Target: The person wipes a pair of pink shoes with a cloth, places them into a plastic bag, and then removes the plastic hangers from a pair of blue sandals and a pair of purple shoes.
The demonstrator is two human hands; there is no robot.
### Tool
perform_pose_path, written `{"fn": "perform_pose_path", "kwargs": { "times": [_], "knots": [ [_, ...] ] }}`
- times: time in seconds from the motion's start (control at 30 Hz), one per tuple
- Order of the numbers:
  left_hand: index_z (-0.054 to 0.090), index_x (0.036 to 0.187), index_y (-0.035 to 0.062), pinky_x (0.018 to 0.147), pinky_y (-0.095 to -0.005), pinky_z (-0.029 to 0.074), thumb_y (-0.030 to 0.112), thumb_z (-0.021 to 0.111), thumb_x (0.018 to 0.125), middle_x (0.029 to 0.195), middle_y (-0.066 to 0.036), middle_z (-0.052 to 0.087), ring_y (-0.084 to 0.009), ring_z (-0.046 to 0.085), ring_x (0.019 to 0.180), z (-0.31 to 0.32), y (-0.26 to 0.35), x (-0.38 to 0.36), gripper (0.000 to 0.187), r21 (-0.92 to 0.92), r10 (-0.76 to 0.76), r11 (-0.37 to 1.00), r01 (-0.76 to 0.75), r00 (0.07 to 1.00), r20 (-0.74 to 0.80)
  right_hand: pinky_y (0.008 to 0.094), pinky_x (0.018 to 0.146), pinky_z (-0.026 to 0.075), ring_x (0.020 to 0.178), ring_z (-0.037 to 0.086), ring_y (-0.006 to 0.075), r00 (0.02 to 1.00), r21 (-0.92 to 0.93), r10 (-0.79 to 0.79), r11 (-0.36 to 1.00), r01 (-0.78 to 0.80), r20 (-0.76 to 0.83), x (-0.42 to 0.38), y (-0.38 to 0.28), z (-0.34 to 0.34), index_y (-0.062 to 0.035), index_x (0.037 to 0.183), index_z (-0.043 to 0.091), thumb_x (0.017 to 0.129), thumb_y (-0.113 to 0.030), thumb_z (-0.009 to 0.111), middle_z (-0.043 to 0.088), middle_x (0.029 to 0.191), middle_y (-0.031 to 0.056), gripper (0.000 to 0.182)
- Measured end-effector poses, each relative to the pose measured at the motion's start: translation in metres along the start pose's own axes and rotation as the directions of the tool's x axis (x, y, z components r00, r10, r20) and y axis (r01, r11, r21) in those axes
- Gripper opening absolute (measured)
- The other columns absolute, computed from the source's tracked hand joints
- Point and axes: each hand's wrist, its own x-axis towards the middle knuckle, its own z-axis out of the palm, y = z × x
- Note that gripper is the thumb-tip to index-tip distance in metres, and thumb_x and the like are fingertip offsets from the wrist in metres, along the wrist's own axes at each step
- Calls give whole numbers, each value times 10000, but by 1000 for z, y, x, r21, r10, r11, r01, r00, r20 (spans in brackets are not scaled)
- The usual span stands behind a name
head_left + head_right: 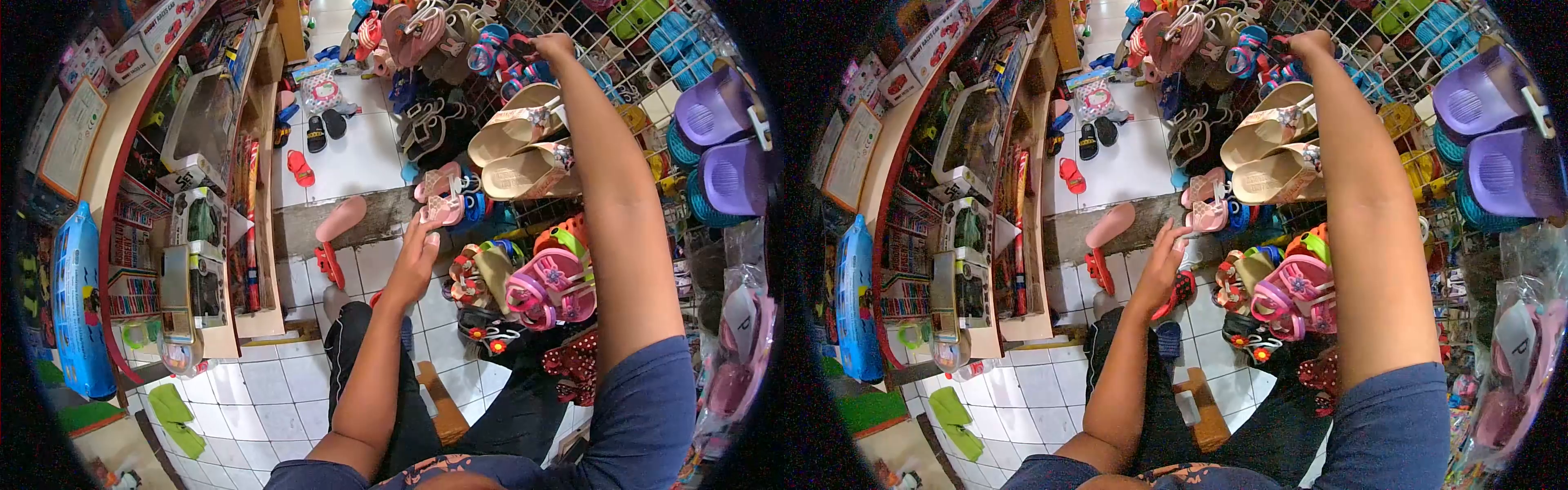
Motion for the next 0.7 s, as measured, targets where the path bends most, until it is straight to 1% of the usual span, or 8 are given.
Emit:
{"fn": "perform_pose_path", "kwargs": {
  "times": [0.07,0.13,0.2,0.33,0.47,0.57,0.63,0.7],
  "knots": [
    [520,1354,90,1188,-440,156,379,381,1025,1569,-293,238,-390,185,1493,2,-2,-1,459,-13,-7,1000,7,1000,3,323,747,562,668,729,191,994,116,-49,993,37,101,-14,-11,-7,-44,959,771,749,-242,837,757,903,70,296],
    [524,1353,103,1188,-437,158,380,392,1023,1569,-291,238,-386,180,1495,3,-4,0,451,-13,-19,1000,19,1000,1,308,717,559,646,722,155,998,226,-34,974,22,52,-35,-27,-10,-55,933,776,764,-298,842,759,853,63,303],
    [525,1353,107,1188,-437,157,376,395,1023,1570,-290,237,-386,180,1495,3,-3,-1,445,-24,-32,999,32,999,5,295,677,554,648,725,132,994,54,-84,995,80,65,-34,-29,-7,-65,926,776,786,-330,835,758,807,54,305],
    [527,1352,111,1190,-439,151,372,399,1022,1570,-287,240,-387,177,1496,2,-3,-2,440,-36,-67,997,68,998,6,296,655,551,710,747,166,997,31,41,999,-43,71,-35,-31,-6,-53,992,764,810,-325,819,763,853,62,331],
    [526,1353,111,1191,-442,148,379,392,1022,1570,-289,238,-389,171,1498,2,-5,-1,446,-28,-67,997,68,998,17,304,682,558,713,748,186,998,81,-45,996,41,37,-37,-21,0,-24,1032,748,826,-323,806,762,922,82,368],
    [527,1350,109,1191,-444,147,380,386,1023,1567,-294,241,-390,171,1497,3,-3,0,448,-15,-84,996,84,996,15,314,706,563,720,747,206,997,134,-30,991,21,65,-7,3,15,-48,1070,743,788,-375,827,759,940,92,439],
    [531,1344,104,1191,-444,146,376,385,1023,1566,-298,241,-393,175,1495,3,-3,-1,445,-23,-90,996,90,996,18,338,752,564,787,743,216,996,-58,-83,995,81,-26,11,16,22,-101,1065,755,740,-406,843,758,936,91,454],
    [534,1341,103,1191,-443,147,375,388,1022,1565,-298,243,-395,176,1495,3,-4,0,444,-29,-87,996,87,996,13,351,782,561,834,737,223,997,-25,-80,996,80,-8,13,16,19,-133,1070,758,728,-411,838,757,953,89,447]
  ]
}}
